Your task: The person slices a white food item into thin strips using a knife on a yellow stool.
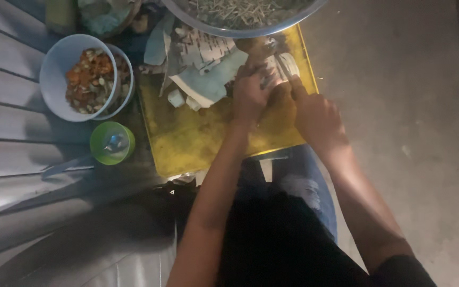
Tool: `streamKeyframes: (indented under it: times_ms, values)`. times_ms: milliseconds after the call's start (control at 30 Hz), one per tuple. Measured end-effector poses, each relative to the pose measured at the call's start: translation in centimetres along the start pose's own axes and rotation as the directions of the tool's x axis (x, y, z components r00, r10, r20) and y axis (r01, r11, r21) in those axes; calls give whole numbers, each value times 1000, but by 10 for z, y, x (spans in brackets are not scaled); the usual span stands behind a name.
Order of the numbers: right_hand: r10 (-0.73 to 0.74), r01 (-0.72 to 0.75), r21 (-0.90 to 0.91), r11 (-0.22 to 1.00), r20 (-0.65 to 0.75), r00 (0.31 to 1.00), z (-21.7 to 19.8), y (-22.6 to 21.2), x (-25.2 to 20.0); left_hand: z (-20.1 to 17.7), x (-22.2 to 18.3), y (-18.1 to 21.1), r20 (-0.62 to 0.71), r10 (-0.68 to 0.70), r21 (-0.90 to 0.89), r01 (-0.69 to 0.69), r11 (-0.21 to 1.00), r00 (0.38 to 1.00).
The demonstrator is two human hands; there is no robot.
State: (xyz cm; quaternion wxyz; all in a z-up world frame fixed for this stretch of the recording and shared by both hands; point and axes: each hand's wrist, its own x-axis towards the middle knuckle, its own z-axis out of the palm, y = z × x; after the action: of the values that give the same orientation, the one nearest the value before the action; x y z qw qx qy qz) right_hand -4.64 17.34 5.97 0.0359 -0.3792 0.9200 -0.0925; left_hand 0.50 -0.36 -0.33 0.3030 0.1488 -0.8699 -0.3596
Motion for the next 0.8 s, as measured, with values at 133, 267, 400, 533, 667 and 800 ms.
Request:
streamKeyframes:
  times_ms: [133, 267, 400, 533, 667, 800]
  values:
    - [12, -15, 142, 990, 23, 1000, -8, 4, -10, 4, 0, 3, 6, -32, 28, 32, 999, 999]
    - [82, -100, 123, 987, 140, 987, -17, 0, -16, 8, 3, -1, 25, -81, 72, 79, 994, 996]
    - [100, -124, 126, 984, 181, 978, -20, 0, -20, 12, 2, -5, 28, -108, 88, 106, 991, 994]
    - [113, -118, 23, 993, 162, 980, -18, -2, -25, 12, 6, 1, 44, -251, 30, 250, 968, 967]
    - [100, -99, -7, 995, 125, 987, -14, 7, -37, 9, 5, 3, 53, -179, 40, 177, 983, 982]
    - [100, -94, -45, 995, 169, 981, -15, 15, -47, 10, 6, 3, 37, -167, 84, 163, 983, 985]
